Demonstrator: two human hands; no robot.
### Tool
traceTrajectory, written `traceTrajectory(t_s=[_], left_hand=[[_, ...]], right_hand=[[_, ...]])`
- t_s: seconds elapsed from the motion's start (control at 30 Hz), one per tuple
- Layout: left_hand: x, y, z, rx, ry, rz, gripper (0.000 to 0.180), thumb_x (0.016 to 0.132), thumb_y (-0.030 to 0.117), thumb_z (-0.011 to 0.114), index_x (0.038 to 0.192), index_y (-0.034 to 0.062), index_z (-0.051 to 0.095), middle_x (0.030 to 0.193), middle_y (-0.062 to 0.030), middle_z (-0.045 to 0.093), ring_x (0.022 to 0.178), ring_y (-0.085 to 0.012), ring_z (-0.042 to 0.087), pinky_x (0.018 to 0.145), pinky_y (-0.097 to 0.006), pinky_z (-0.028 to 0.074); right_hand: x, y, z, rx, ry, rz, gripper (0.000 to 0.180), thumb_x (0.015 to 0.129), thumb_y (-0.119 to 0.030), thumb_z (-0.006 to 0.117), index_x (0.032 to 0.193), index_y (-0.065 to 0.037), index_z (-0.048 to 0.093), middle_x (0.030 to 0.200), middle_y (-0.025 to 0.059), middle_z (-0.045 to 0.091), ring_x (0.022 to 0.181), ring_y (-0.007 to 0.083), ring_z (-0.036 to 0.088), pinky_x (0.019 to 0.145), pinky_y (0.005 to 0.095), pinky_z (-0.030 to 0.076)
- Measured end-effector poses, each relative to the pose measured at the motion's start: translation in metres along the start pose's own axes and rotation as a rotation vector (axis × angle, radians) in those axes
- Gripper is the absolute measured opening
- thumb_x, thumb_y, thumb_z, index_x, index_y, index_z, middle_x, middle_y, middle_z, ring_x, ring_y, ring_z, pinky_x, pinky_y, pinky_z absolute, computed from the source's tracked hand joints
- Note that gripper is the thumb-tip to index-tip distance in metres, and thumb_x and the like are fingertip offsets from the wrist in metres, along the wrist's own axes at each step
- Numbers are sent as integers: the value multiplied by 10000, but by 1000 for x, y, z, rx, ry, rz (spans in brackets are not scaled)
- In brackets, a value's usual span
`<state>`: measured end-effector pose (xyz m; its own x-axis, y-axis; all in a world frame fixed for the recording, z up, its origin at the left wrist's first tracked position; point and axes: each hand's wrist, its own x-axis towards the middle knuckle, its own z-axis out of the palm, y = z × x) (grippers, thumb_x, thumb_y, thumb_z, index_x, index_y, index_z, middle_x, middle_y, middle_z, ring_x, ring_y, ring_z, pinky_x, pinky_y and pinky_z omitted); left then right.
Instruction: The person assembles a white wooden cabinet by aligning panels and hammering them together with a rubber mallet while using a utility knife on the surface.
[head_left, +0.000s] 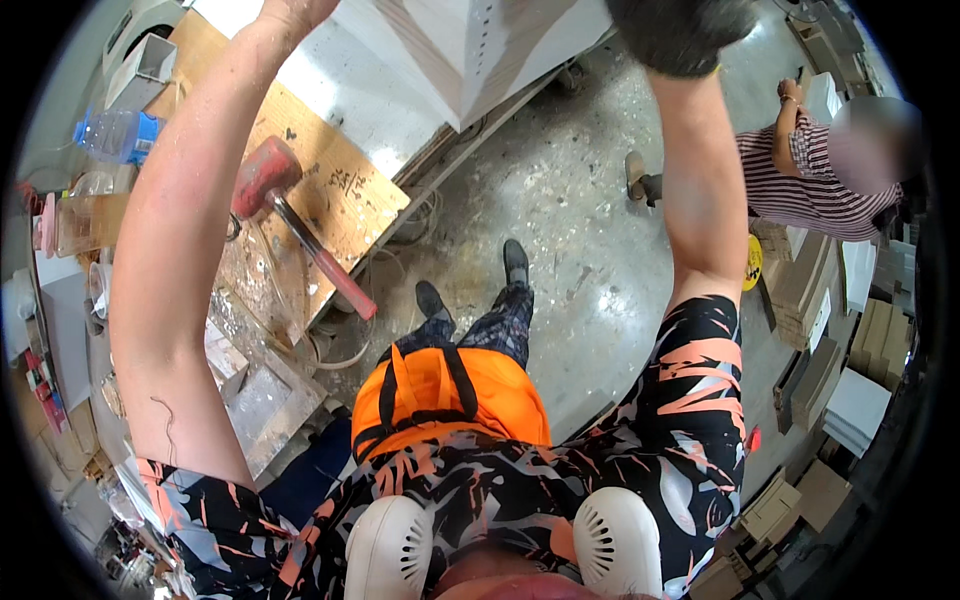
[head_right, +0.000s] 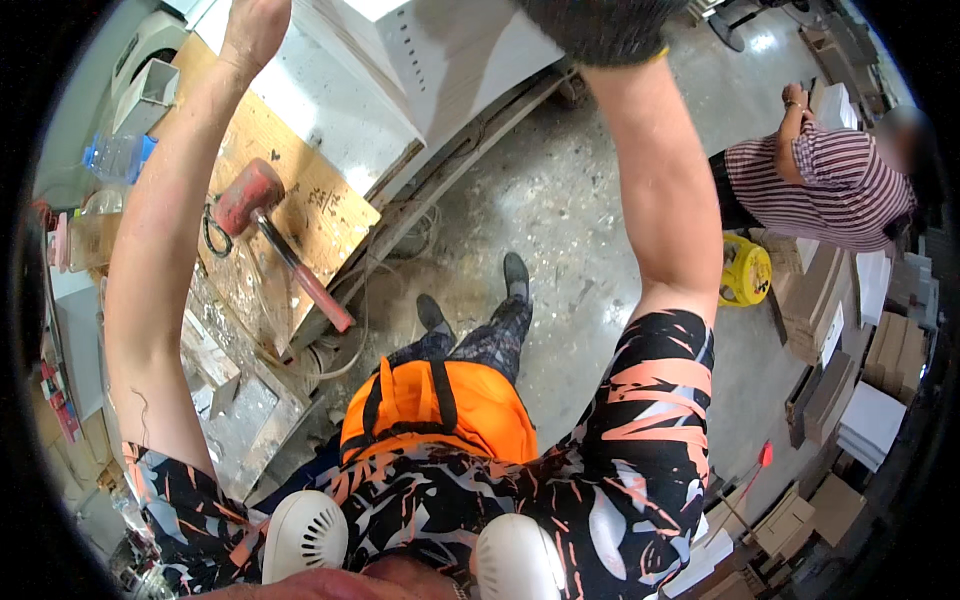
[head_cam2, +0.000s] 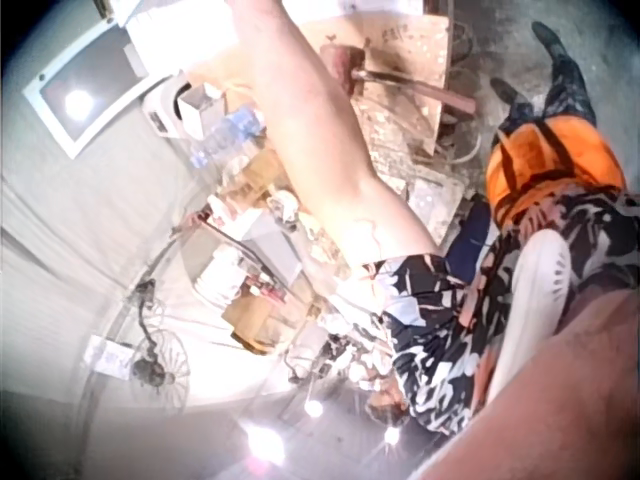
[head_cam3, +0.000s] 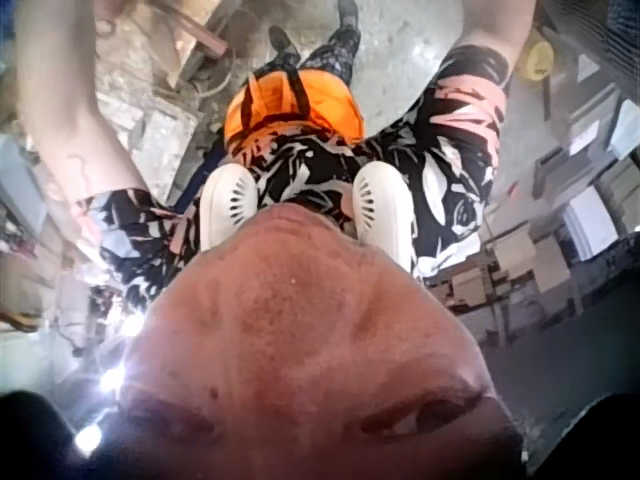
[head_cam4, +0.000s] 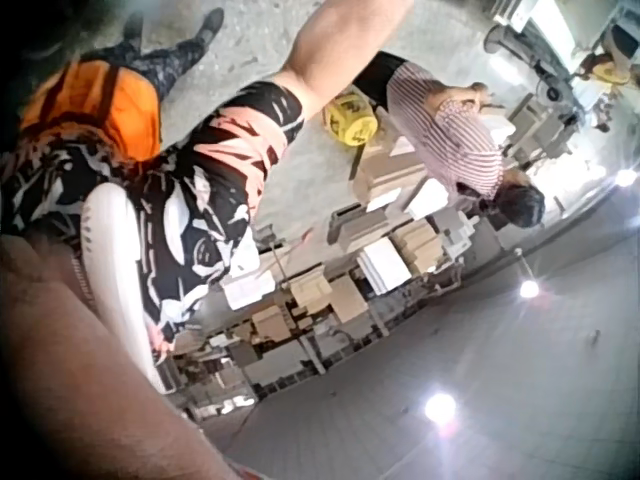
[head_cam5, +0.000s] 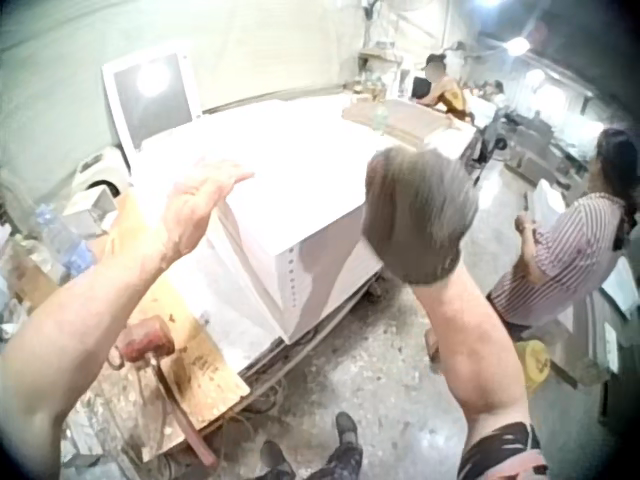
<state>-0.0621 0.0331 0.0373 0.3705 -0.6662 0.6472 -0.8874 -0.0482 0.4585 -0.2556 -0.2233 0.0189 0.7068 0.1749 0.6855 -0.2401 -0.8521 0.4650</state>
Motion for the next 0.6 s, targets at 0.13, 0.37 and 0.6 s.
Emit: traceTrajectory(t_s=[0.13, 0.37, 0.6], left_hand=[[1, 5, 4, -133, 26, -61, 321, 965, 221, 518, 1130, 41, 727, 1193, -108, 699, 1256, -271, 540, 1120, -403, 333], [-1, 2, 7, -170, 66, -33, 313, 971, 210, 514, 1112, 38, 734, 1190, -121, 697, 1241, -277, 548, 1107, -393, 354], [-5, -1, 3, -58, 66, -20, 315, 976, 211, 508, 1115, 38, 732, 1186, -129, 697, 1235, -276, 555, 1106, -388, 350]], right_hand=[[-23, -65, -28, 415, 180, -656, 224, 919, -283, 546, 1021, -119, 661, 905, 41, 657, 823, 277, 643, 728, 442, 540], [-24, -7, -2, 481, 95, -99, 243, 836, -240, 639, 1032, -97, 657, 900, 75, 647, 859, 272, 635, 774, 437, 527], [-8, -24, -21, 424, 185, -56, 340, 874, -169, 592, 1196, -66, 626, 995, 122, 637, 914, 295, 630, 792, 436, 511]])
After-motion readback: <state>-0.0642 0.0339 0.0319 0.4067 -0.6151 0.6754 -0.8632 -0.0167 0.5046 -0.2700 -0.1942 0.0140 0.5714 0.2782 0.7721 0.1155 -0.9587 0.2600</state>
